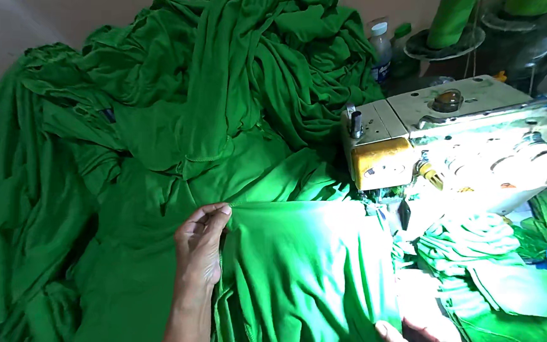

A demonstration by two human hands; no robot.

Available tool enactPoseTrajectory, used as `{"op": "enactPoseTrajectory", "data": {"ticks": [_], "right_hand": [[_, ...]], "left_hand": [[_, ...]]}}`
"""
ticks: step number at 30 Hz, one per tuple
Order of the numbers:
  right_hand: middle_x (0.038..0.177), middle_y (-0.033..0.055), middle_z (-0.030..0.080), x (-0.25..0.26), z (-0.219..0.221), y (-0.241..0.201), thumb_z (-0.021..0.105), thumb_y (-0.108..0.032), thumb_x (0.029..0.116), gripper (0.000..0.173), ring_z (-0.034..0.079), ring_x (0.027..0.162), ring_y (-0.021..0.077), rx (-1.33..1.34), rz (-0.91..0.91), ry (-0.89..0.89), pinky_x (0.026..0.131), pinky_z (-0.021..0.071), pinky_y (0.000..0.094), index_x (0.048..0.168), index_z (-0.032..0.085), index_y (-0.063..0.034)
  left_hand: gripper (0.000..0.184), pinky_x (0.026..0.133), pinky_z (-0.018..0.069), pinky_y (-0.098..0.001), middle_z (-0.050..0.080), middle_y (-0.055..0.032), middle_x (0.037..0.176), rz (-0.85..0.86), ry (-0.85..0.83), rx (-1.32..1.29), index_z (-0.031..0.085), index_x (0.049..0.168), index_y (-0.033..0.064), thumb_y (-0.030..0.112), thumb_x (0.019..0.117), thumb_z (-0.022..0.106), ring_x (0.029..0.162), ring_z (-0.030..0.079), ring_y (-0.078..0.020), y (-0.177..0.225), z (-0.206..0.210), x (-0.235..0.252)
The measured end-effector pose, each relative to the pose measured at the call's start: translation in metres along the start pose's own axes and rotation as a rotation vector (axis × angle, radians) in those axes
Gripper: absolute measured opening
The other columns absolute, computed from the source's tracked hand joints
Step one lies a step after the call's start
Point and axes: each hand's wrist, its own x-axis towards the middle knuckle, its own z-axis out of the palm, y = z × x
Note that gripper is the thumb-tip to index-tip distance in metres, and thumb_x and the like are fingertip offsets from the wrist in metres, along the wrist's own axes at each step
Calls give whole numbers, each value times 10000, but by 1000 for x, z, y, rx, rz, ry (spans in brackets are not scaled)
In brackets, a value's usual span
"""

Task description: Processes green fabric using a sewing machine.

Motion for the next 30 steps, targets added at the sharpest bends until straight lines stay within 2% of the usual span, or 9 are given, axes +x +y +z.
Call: {"op": "enactPoseTrajectory", "data": {"ticks": [6, 11, 13, 16, 19, 21, 25, 27, 30], "right_hand": [[711, -44, 638, 36, -7, -2, 690, -96, 905, 175, 564, 662, -81, -219, -110, 51, 611, 485, 98, 745, 681, -27], [606, -70, 508, 55, -9, 10, 661, -216, 928, 337, 437, 564, -91, -317, -185, 68, 516, 348, 91, 633, 559, -87], [616, -68, 547, 52, -9, 8, 659, -210, 934, 325, 474, 575, -94, -303, -190, 46, 526, 381, 88, 645, 599, -74], [612, -66, 539, 37, -5, 1, 660, -195, 927, 334, 482, 593, -100, -319, -210, 22, 543, 384, 76, 628, 585, -70], [705, 1, 648, 7, -1, -16, 667, -141, 935, 240, 575, 673, -75, -288, -61, -89, 635, 479, 104, 747, 704, 3], [717, 79, 692, -15, 2, -18, 663, -109, 921, 211, 619, 675, -22, -334, -77, -121, 658, 499, 137, 783, 722, 39], [751, 157, 714, -58, 7, -12, 656, -85, 905, 198, 688, 698, 144, -532, -158, -98, 680, 554, 243, 784, 741, 47], [736, 191, 702, -77, 12, -10, 677, -42, 807, 129, 696, 660, 245, -641, -148, -69, 641, 565, 335, 757, 715, 70], [824, 206, 724, -97, 15, -3, 691, 17, 790, 94, 725, 748, 278, -659, -94, -86, 718, 594, 358, 831, 743, 84]], "left_hand": [[151, 591, 506, -124, 619, 144, 727, -23, 25, 68, 652, 919, 144, 56, 1008, 566, 629, 583, 59, 34, 9, 27], [70, 664, 515, -118, 637, 190, 812, 273, -66, 152, 654, 965, 162, 105, 979, 617, 716, 597, 90, 63, 18, 80], [138, 749, 517, -181, 645, 62, 904, 392, -132, 328, 669, 1050, 32, 143, 983, 622, 788, 596, 33, 48, 14, 108], [267, 897, 513, -492, 678, -241, 1085, 280, -220, 686, 653, 1186, -73, 135, 1038, 577, 965, 654, -306, 32, 9, 112], [401, 981, 437, -669, 511, -341, 1357, 318, -170, 858, 535, 1398, -38, 91, 1020, 574, 1205, 542, -518, 47, 20, 63], [450, 977, 443, -665, 462, -310, 1448, 455, -171, 824, 525, 1421, -2, 135, 998, 592, 1276, 506, -505, 58, 31, 1], [311, 624, 587, -361, 732, -114, 1010, 471, -378, 591, 771, 1059, 48, 300, 879, 737, 776, 711, -203, 42, 61, -152], [442, 553, 557, -354, 710, -131, 936, 269, -555, 535, 735, 1119, -9, 334, 843, 764, 652, 675, -203, 28, 69, -209], [253, 577, 568, -401, 711, -173, 887, 100, -509, 514, 711, 1022, -56, 124, 844, 703, 655, 689, -257, 10, 64, -249]]}}
